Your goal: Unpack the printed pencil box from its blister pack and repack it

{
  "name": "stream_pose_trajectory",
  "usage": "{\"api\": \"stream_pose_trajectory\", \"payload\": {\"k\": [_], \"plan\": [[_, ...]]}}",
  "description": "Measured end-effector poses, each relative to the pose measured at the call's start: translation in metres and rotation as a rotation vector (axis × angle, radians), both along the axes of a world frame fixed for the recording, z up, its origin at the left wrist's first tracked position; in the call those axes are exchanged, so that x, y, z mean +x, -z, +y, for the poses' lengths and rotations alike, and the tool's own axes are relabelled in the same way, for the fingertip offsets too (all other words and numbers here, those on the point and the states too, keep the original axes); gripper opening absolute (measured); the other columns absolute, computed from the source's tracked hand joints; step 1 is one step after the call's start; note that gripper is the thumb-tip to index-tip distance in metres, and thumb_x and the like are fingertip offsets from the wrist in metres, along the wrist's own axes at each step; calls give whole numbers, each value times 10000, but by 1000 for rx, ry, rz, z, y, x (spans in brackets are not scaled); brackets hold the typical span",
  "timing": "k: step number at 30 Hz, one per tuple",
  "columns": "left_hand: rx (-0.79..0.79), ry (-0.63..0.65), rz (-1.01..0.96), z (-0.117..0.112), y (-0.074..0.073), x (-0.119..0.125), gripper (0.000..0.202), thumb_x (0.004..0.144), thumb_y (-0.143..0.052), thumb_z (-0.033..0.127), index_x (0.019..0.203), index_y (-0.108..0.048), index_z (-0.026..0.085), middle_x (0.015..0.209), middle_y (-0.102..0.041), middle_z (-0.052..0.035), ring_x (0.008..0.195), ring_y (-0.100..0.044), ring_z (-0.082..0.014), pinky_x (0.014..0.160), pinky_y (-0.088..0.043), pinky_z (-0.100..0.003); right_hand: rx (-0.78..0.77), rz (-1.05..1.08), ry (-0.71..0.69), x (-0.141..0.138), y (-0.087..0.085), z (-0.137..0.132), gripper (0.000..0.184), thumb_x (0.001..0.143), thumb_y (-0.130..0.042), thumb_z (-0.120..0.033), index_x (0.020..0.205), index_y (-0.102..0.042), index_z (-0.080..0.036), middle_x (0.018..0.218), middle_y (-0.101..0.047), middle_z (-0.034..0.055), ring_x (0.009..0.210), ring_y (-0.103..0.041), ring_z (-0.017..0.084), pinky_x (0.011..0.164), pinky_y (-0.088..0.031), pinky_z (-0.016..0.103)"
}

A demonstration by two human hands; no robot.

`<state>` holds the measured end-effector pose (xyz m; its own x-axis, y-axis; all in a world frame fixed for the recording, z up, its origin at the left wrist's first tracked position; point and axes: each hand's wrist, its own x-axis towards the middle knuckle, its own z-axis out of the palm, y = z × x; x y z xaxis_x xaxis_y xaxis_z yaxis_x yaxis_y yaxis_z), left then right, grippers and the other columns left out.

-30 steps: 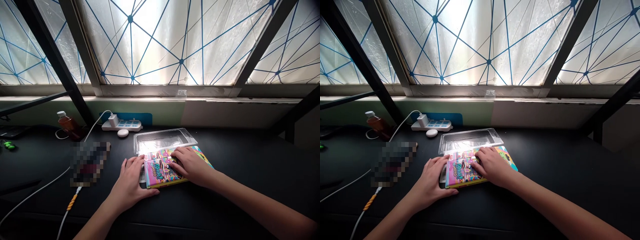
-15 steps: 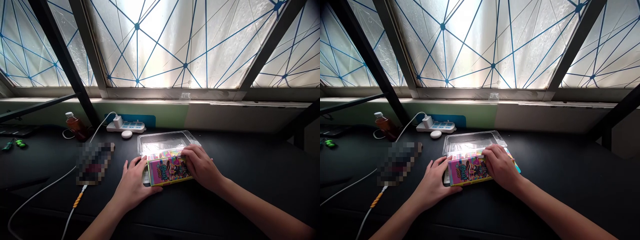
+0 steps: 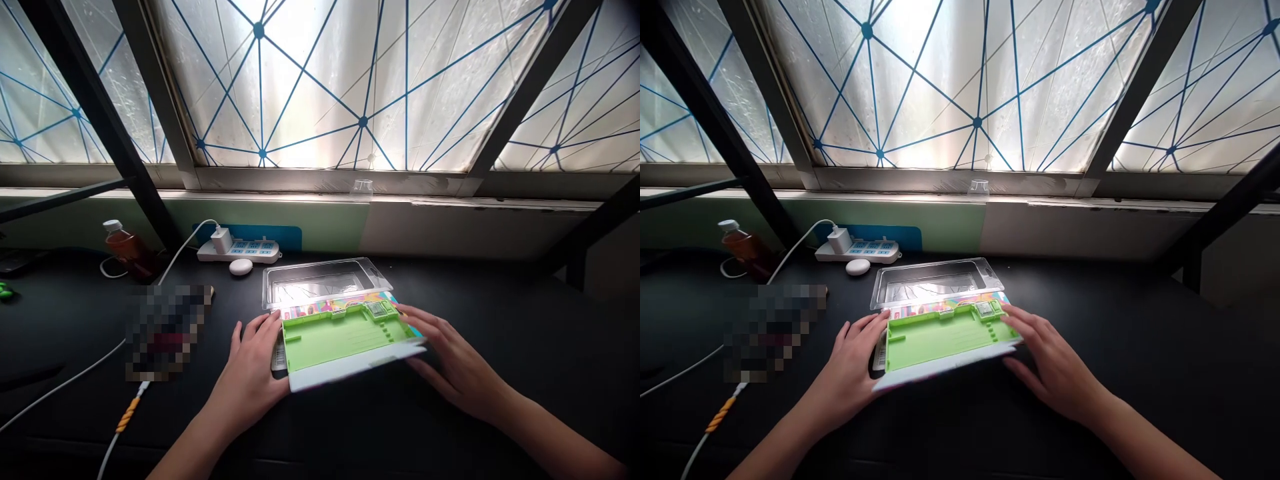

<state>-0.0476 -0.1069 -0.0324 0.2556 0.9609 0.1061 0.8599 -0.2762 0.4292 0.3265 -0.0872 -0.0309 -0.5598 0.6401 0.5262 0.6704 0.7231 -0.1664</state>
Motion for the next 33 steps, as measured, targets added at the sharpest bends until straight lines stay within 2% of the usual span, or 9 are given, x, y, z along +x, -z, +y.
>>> {"api": "stream_pose_trajectory", "payload": {"k": [5,9,13,19,23,26,28,30,33], "plan": [[22,-1,-16,1,1,-1,824,813,-696,651,1488,-437,255,1568,-466,-129,1449,-362,-377,1193,-149,-701,-349,65,213,-1,7,10,635,998,-500,-483,1555,-251,-306,1525,-500,124,1309,-572,313,1016,-543,461],[35,15,-26,1,4,-2,816,801,-723,642,1471,-446,268,1548,-488,-125,1434,-386,-370,1195,-150,-694,-464,-21,271,-3,9,11,732,987,-458,-576,1595,-230,-237,1487,-547,160,1294,-579,346,1019,-540,492],[53,12,-39,2,5,-3,801,789,-747,619,1446,-464,259,1537,-498,-130,1427,-398,-370,1196,-170,-680,-412,-90,253,-1,12,12,768,992,-448,-563,1626,-190,-213,1468,-570,170,1296,-574,359,996,-553,509],[127,32,-85,-5,3,-2,819,735,-822,535,1426,-481,259,1448,-581,-129,1386,-446,-388,1203,-135,-693,-149,-79,205,6,24,13,840,934,-616,-500,1625,-198,-272,1417,-619,147,1241,-609,350,926,-591,490],[212,12,-202,-2,-10,3,735,871,-678,546,1483,-441,215,1495,-524,-163,1453,-369,-373,1205,-258,-606,-12,-23,196,6,12,24,798,965,-573,-487,1628,-188,-265,1427,-606,149,1266,-579,342,941,-571,477],[188,-33,-177,21,-27,5,817,940,-535,600,1570,-306,133,1608,-369,-208,1544,-179,-376,1209,-234,-612,-21,4,209,-3,-8,50,759,982,-530,-516,1620,-225,-239,1408,-611,155,1255,-580,333,944,-561,448],[63,-39,-114,43,-35,4,836,946,-499,609,1578,-292,103,1656,-262,-221,1563,-59,-395,1206,-189,-649,-61,16,226,-14,-17,75,737,981,-522,-531,1606,-269,-232,1408,-610,146,1251,-582,332,972,-541,455],[-49,-38,-84,63,-38,2,779,986,-427,567,1588,-273,97,1681,-188,-207,1565,28,-385,1206,-177,-652,-96,19,243,-26,-18,99,738,975,-522,-547,1595,-293,-219,1431,-596,147,1271,-568,342,1003,-517,481],[-75,-116,-87,81,-28,-2,750,1019,-361,502,1608,-184,72,1683,-144,-223,1561,49,-377,1206,-166,-654,-123,6,228,-41,-7,123,705,989,-491,-537,1583,-313,-200,1462,-577,163,1309,-554,333,1040,-486,501]]}}
